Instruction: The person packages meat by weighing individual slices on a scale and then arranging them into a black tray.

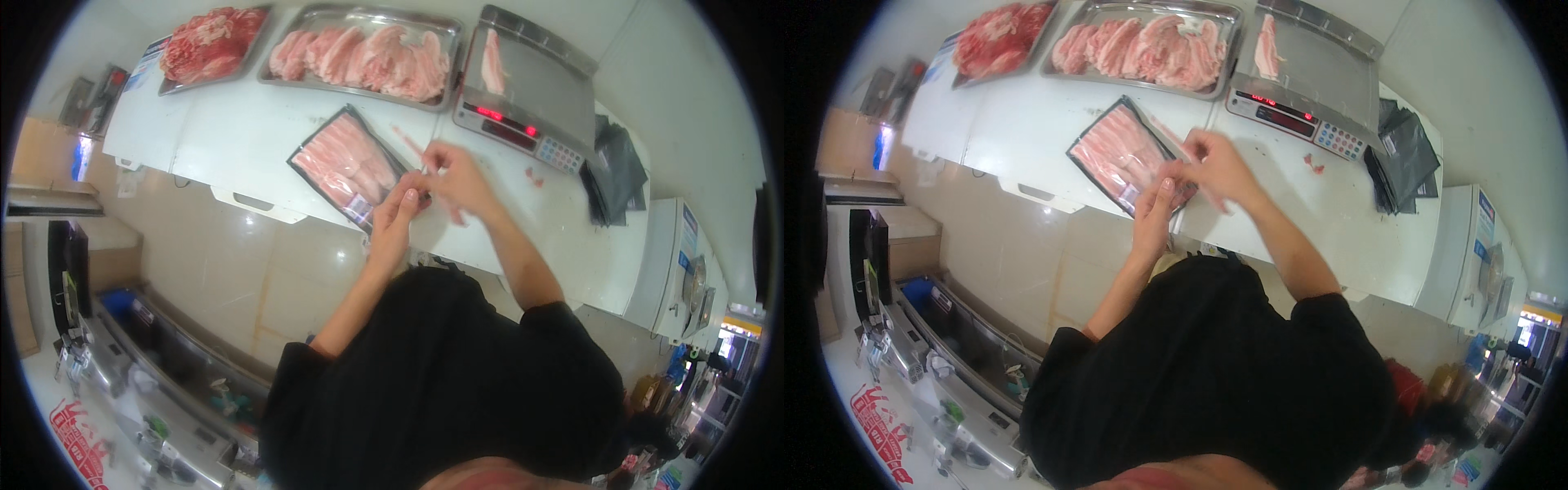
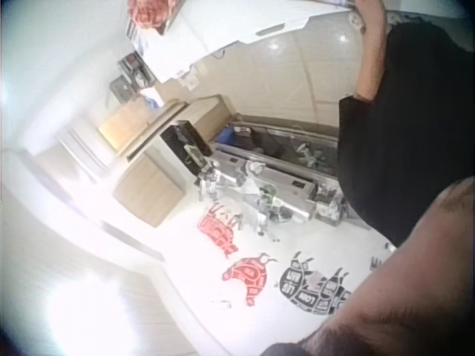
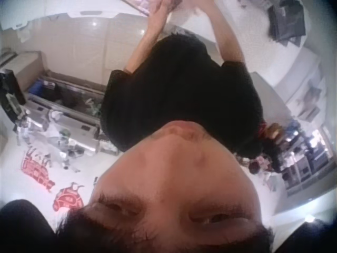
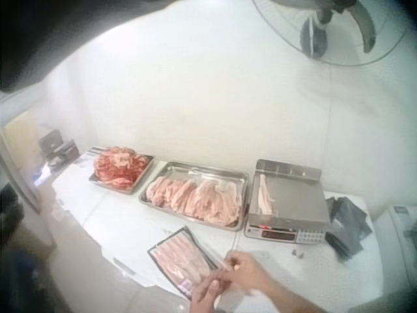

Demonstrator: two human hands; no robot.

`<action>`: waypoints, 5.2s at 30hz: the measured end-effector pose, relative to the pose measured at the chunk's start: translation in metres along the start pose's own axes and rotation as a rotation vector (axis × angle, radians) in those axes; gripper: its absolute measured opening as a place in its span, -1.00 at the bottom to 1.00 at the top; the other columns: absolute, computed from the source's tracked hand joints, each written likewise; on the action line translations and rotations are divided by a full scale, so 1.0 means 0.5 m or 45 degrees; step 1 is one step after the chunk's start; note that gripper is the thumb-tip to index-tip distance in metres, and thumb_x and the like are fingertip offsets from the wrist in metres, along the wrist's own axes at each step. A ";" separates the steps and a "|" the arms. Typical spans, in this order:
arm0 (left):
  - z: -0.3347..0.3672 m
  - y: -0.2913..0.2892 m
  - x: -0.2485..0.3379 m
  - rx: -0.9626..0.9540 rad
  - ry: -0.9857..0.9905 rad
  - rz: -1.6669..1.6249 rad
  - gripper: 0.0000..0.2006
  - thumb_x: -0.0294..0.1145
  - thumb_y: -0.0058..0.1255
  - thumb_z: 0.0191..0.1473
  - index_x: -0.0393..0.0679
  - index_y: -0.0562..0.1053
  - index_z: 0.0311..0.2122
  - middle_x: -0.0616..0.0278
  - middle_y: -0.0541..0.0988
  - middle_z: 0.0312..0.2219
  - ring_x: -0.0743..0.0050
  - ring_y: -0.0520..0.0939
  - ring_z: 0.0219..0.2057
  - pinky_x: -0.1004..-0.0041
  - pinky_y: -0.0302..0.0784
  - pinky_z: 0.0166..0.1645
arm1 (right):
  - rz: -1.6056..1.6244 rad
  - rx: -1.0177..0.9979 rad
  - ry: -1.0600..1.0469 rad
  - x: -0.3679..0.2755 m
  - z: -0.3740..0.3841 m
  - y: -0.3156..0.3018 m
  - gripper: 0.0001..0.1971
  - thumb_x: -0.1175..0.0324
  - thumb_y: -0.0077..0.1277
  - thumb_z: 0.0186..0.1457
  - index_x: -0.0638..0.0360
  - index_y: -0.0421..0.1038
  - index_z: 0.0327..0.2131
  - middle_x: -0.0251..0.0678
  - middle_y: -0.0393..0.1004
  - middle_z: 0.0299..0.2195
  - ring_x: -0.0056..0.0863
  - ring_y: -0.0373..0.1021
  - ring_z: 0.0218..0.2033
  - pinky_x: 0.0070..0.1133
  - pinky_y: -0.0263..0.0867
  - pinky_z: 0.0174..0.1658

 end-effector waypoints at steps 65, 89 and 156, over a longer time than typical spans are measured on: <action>-0.080 0.097 -0.092 -0.331 -0.370 0.722 -0.74 -0.34 0.31 0.19 -0.32 0.67 -0.12 0.25 0.70 -0.40 0.66 0.57 -0.43 0.50 0.50 -0.29 | 0.085 -0.071 0.089 0.125 -0.283 -0.091 -0.76 0.29 0.29 0.23 0.33 0.63 -0.23 -0.39 0.56 -0.49 -0.68 0.38 -0.45 -0.61 0.33 -0.32; -0.089 0.061 -0.052 0.069 -0.183 0.730 -0.75 -0.45 0.41 0.08 -0.36 0.68 -0.16 0.24 0.71 -0.39 0.64 0.60 -0.38 0.57 0.49 -0.28 | 0.977 0.083 0.009 0.152 -0.273 -0.061 -0.75 0.29 0.03 0.42 0.31 0.55 -0.21 -0.28 0.60 -0.24 -0.59 0.53 -0.24 -0.52 0.58 -0.16; 0.019 -0.069 0.022 -0.459 0.449 1.107 -0.83 -0.60 0.14 -0.07 -0.20 0.35 -0.52 0.04 0.45 -0.58 -0.04 0.54 -0.50 0.17 0.45 -0.38 | 0.406 0.331 0.017 0.177 0.000 0.256 -0.64 0.54 0.11 0.21 0.31 0.53 0.08 -0.16 0.57 0.08 -0.44 0.44 0.14 -0.47 0.29 0.27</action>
Point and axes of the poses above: each hand's wrist, its own z-axis towards the middle knuckle, its own y-axis out of the palm, x = y × z, the point moved 10 cm from there along z, towards the middle knuckle
